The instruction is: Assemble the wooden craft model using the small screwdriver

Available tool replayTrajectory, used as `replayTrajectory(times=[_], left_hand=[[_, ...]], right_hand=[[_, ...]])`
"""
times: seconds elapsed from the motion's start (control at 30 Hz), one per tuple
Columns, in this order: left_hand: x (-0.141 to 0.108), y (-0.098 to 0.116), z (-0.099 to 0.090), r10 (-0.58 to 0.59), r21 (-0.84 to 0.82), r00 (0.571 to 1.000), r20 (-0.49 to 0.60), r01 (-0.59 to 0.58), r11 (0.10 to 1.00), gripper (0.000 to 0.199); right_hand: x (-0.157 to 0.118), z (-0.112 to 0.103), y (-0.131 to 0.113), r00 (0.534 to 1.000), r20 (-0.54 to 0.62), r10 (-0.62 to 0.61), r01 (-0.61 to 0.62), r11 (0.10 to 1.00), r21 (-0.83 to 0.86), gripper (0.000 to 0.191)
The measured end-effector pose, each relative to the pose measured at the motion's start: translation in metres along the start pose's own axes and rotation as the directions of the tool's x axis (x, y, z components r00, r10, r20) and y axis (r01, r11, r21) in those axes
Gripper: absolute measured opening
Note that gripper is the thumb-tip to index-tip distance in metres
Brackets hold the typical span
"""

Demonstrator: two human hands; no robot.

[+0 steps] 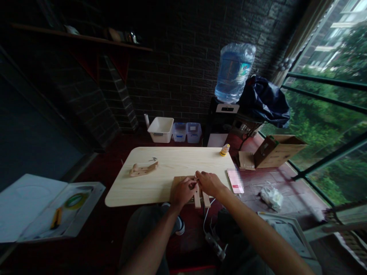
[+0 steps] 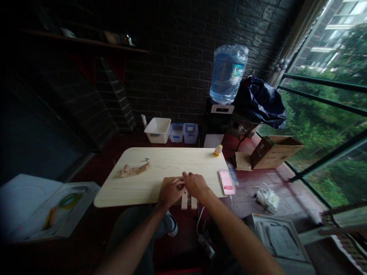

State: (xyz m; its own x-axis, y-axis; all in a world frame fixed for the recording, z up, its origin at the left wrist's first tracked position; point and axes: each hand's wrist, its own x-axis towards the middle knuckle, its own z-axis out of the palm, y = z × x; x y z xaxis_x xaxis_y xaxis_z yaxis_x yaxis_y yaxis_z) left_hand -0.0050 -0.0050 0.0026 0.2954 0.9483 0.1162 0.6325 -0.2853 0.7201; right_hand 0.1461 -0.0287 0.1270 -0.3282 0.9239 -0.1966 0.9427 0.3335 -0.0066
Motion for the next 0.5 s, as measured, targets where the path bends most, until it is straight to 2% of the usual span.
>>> replayTrajectory(times=[0.13, 0.37, 0.5], left_hand=[[-0.0006, 0.0006, -0.0013, 0.009, 0.001, 1.000, 0.004, -0.009, 1.000, 0.014], [-0.0017, 0.0028, -0.0047, 0.012, 0.028, 1.000, 0.004, -0.012, 1.000, 0.015], [-0.0012, 0.0030, -0.0032, 0.020, 0.046, 1.000, -0.005, -0.020, 0.999, 0.014]], right_hand=[[0.0036, 0.0043, 0.0011, 1.000, 0.018, -0.009, 0.009, 1.000, 0.002, 0.026], [0.0069, 0.0001, -0.0001, 0.997, 0.046, 0.068, -0.069, 0.997, 0.030, 0.027], [0.0032, -0.0038, 0.0013, 0.999, 0.033, 0.027, -0.028, 0.999, 0.027, 0.028]])
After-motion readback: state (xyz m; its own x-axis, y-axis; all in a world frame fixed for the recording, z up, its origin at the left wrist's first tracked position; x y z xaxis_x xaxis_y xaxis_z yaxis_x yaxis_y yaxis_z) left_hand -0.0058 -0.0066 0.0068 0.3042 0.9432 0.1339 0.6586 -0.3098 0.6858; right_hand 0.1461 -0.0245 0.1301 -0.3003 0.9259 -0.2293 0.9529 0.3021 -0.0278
